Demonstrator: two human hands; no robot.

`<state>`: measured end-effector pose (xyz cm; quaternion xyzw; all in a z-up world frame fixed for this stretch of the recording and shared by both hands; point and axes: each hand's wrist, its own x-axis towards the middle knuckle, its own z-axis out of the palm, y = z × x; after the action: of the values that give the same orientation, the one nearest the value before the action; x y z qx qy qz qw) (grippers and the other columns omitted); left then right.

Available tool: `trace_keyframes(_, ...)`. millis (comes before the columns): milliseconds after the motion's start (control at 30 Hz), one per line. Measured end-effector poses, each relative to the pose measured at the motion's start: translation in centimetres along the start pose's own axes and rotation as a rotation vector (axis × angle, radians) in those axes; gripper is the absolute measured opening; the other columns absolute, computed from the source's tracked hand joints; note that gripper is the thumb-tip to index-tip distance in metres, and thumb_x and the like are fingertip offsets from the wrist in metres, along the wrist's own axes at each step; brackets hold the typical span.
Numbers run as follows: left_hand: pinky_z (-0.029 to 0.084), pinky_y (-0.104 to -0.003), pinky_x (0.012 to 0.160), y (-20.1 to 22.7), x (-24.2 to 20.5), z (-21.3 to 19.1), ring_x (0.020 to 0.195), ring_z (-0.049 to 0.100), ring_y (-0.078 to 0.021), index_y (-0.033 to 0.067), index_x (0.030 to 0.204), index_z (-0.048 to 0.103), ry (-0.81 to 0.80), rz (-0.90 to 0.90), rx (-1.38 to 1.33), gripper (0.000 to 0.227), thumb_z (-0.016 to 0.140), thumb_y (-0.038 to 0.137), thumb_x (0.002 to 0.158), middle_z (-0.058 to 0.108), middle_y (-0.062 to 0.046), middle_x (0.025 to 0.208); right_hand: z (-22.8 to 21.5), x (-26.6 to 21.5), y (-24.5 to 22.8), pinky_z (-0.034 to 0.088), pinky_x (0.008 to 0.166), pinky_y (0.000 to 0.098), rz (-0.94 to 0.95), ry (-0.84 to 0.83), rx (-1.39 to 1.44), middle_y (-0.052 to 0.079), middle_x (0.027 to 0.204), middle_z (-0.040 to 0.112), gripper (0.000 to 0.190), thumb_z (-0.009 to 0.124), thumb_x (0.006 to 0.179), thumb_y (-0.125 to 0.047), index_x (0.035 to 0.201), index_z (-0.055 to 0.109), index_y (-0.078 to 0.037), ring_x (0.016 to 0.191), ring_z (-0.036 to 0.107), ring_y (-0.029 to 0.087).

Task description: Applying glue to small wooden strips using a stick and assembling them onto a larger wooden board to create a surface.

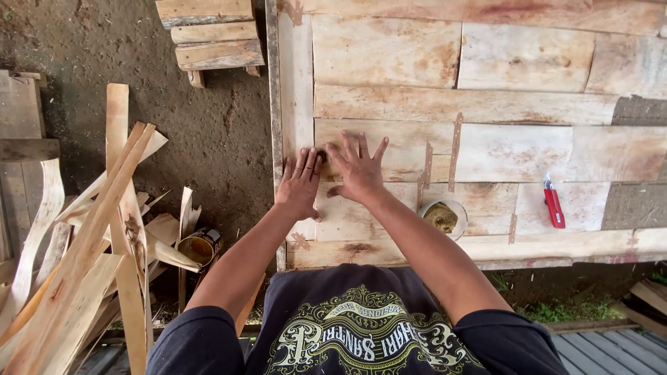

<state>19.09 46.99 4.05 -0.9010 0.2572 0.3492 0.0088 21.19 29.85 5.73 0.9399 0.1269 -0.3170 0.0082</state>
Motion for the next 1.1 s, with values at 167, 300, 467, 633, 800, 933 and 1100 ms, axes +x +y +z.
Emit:
trace_keyframes(167,0.008,-0.064,0.125,-0.3,0.3,-2.4,0.158,0.004,-0.0374,0.0023,0.163,0.015,-0.023,0.004,-0.039,0.144,0.09,0.066,0.058,0.006,-0.016,0.172,2.8,3.6,2.6,0.016,0.115,0.0778,-0.046,0.234,0.013,0.0,0.154,0.043,0.069,0.067,0.088,-0.061,0.148,0.048,-0.032,0.142,0.038,0.038)
trace_keyframes(300,0.036,-0.055,0.116,-2.6,8.3,3.3,0.139,0.051,-0.0249,0.0161,0.153,0.042,0.193,-0.02,-0.112,0.104,0.077,0.071,0.072,0.05,-0.004,0.152,1.6,5.9,4.2,0.042,0.103,0.0545,-0.061,0.511,0.082,0.004,0.141,0.047,0.073,0.079,0.085,-0.048,0.146,0.047,-0.025,0.122,0.052,0.032)
trace_keyframes(467,0.02,-0.058,0.123,-3.3,5.8,-7.3,0.154,0.022,-0.0324,0.0106,0.163,0.024,0.299,-0.138,-0.181,0.105,0.071,0.061,0.084,0.024,-0.011,0.166,-5.6,6.8,3.1,0.02,0.122,0.0668,-0.002,0.389,0.144,0.008,0.171,0.013,0.086,0.065,0.097,-0.053,0.166,0.022,-0.025,0.154,0.018,0.038)
trace_keyframes(633,-0.005,-0.06,0.127,-4.7,8.0,-8.2,0.16,0.003,-0.0316,0.011,0.165,0.017,0.158,-0.168,-0.149,0.109,0.068,0.064,0.085,0.005,-0.008,0.174,-4.4,8.8,2.8,0.006,0.123,0.0713,-0.014,0.147,0.098,0.0,0.176,0.0,0.089,0.062,0.098,-0.05,0.168,0.011,-0.029,0.159,-0.005,0.039)
trace_keyframes(800,-0.018,-0.054,0.125,-4.9,8.4,-7.3,0.16,-0.001,-0.028,0.0123,0.166,0.012,0.135,-0.168,-0.125,0.105,0.059,0.068,0.09,-0.001,-0.006,0.175,-4.0,9.4,2.7,0.001,0.123,0.0698,-0.007,0.143,0.097,-0.002,0.176,-0.001,0.08,0.053,0.103,-0.052,0.168,0.014,-0.026,0.159,-0.009,0.038)
trace_keyframes(933,-0.018,-0.058,0.125,-5.1,8.9,-6.2,0.159,-0.009,-0.0303,0.0118,0.166,0.006,0.154,-0.152,-0.074,0.104,0.051,0.068,0.092,-0.006,-0.008,0.174,-2.2,10.2,3.4,-0.004,0.121,0.0725,-0.037,0.167,0.116,-0.001,0.176,-0.007,0.079,0.043,0.105,-0.057,0.169,0.006,-0.027,0.158,-0.013,0.04)
trace_keyframes(1100,-0.018,-0.066,0.12,-5.0,8.4,-8.2,0.159,-0.004,-0.0319,0.0093,0.165,0.014,0.193,-0.153,-0.063,0.093,0.045,0.064,0.097,-0.001,-0.01,0.174,-0.8,10.7,3.8,-0.004,0.121,0.0729,-0.048,0.242,0.118,-0.002,0.176,-0.008,0.075,0.042,0.107,-0.052,0.169,0.006,-0.028,0.158,-0.014,0.039)
